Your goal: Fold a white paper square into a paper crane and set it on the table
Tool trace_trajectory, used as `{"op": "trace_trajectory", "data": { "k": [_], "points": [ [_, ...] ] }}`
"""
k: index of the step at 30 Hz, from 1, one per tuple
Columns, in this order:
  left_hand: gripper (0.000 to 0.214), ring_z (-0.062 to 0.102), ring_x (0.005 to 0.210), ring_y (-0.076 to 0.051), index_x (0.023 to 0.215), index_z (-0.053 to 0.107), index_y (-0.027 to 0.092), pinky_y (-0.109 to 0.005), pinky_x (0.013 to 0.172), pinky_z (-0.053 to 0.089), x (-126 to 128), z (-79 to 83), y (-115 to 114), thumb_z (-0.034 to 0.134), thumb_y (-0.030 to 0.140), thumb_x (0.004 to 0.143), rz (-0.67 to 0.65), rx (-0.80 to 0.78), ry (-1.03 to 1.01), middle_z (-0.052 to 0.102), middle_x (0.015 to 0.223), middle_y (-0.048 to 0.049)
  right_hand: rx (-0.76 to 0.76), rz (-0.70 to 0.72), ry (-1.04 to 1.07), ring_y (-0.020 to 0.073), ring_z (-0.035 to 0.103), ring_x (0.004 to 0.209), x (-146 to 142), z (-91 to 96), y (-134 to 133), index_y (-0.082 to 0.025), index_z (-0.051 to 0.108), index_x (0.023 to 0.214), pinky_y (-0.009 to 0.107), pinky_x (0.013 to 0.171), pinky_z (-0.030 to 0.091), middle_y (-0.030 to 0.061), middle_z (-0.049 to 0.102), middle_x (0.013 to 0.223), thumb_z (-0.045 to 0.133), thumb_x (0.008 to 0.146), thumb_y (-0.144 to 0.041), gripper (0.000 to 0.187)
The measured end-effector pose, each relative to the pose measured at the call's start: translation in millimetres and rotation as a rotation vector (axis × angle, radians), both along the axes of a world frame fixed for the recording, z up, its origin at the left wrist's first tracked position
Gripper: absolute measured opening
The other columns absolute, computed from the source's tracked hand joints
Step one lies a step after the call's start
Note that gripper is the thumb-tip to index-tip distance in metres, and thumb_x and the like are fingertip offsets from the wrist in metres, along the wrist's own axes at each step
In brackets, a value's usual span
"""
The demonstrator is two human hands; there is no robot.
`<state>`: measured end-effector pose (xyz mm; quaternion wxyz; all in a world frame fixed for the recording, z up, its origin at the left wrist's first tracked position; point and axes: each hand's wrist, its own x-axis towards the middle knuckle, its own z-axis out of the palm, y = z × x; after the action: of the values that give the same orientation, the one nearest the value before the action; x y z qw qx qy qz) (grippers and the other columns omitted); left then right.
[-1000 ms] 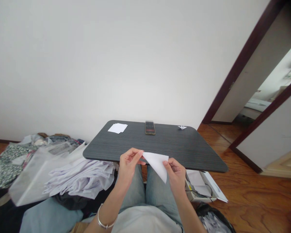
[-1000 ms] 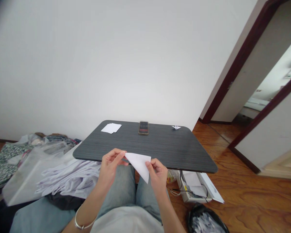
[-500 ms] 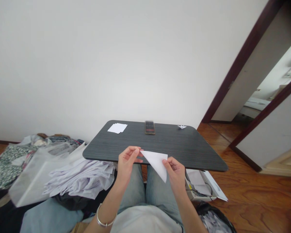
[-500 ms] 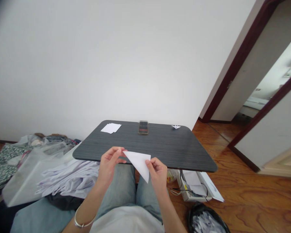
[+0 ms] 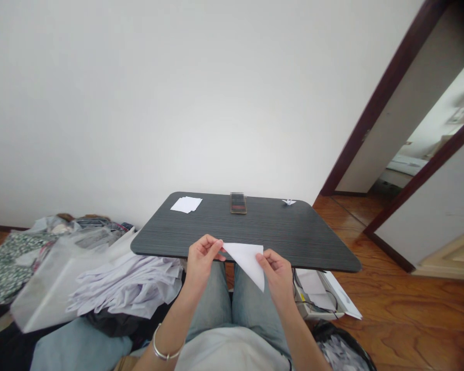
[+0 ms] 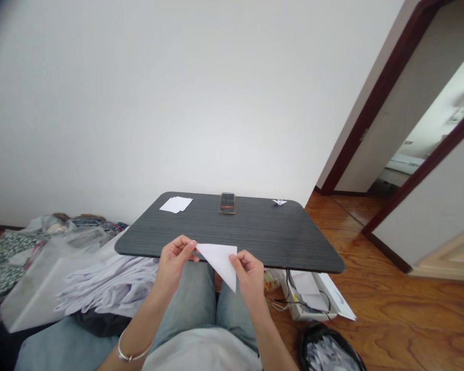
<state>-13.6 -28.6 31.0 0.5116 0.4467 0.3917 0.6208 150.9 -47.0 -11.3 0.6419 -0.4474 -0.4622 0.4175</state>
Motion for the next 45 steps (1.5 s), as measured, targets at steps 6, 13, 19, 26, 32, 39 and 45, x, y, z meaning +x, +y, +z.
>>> {"op": "trace_trajectory", "data": {
  "k": [6,13,19,26,32,39,45],
  "points": [
    [0.026,0.055,0.058,-0.010,0.063,0.053,0.014,-0.019,0.046,0.050,-1.5,-4.9,4.8,0.069,0.035,0.067,-0.040,-0.026,0.022,0.058,0.060,0.0008,-0.015,0.016,-0.010,0.0064,0.030,0.040,0.3,1.9,1.7,-0.017,0.047,0.055,0.021,0.041,0.019,-0.0058,0.043,0.044,0.065,0.071,-0.042,0.035],
    [0.034,0.060,0.062,-0.012,0.090,0.059,0.014,-0.019,0.051,0.049,-8.6,-7.1,9.3,0.074,0.025,0.061,-0.341,-0.092,0.207,0.066,0.075,-0.0032,-0.049,0.169,-0.128,0.0063,0.032,0.040,12.5,1.7,11.0,-0.016,0.049,0.053,0.020,0.041,0.021,-0.0055,0.044,0.043,0.067,0.068,-0.044,0.036],
    [0.025,0.058,0.060,-0.012,0.078,0.058,0.014,-0.019,0.048,0.046,-7.4,-15.5,8.4,0.073,0.022,0.060,-0.504,-0.105,0.331,0.064,0.072,-0.0026,-0.087,0.306,-0.221,0.0068,0.036,0.041,18.3,7.7,15.2,-0.016,0.052,0.053,0.020,0.041,0.024,-0.0053,0.048,0.044,0.069,0.066,-0.044,0.035],
    [0.028,0.050,0.049,-0.009,0.064,0.049,0.015,-0.019,0.041,0.043,-2.1,-20.2,6.7,0.069,0.035,0.065,-0.546,-0.095,0.396,0.055,0.057,0.0023,-0.139,0.354,-0.187,0.0071,0.039,0.040,19.4,8.3,19.0,-0.015,0.056,0.054,0.019,0.041,0.025,-0.0041,0.052,0.045,0.069,0.066,-0.045,0.035],
    [0.034,0.047,0.049,-0.008,0.061,0.045,0.016,-0.018,0.041,0.043,-0.5,-24.6,11.3,0.068,0.041,0.067,-0.339,-0.046,0.278,0.054,0.057,0.0026,0.013,0.135,-0.001,0.0123,0.056,0.052,26.3,8.2,15.6,-0.017,0.064,0.084,0.020,0.044,0.039,0.0025,0.065,0.067,0.061,0.073,-0.051,0.035],
    [0.034,0.051,0.051,-0.009,0.061,0.046,0.017,-0.019,0.046,0.045,8.2,-23.4,8.5,0.068,0.042,0.068,-0.190,0.000,0.225,0.056,0.057,0.0030,0.052,0.099,-0.065,0.0156,0.061,0.056,24.5,3.6,12.1,-0.017,0.065,0.069,0.022,0.046,0.046,0.0035,0.066,0.058,0.070,0.069,-0.040,0.023],
    [0.033,0.056,0.051,-0.010,0.066,0.047,0.017,-0.021,0.050,0.046,18.0,-27.8,3.6,0.069,0.041,0.067,-0.137,-0.016,0.181,0.062,0.058,0.0023,0.018,0.024,0.002,0.0162,0.063,0.055,23.9,3.3,16.9,-0.017,0.064,0.064,0.026,0.051,0.053,0.0033,0.067,0.058,0.071,0.067,-0.044,0.029]
  ]
}}
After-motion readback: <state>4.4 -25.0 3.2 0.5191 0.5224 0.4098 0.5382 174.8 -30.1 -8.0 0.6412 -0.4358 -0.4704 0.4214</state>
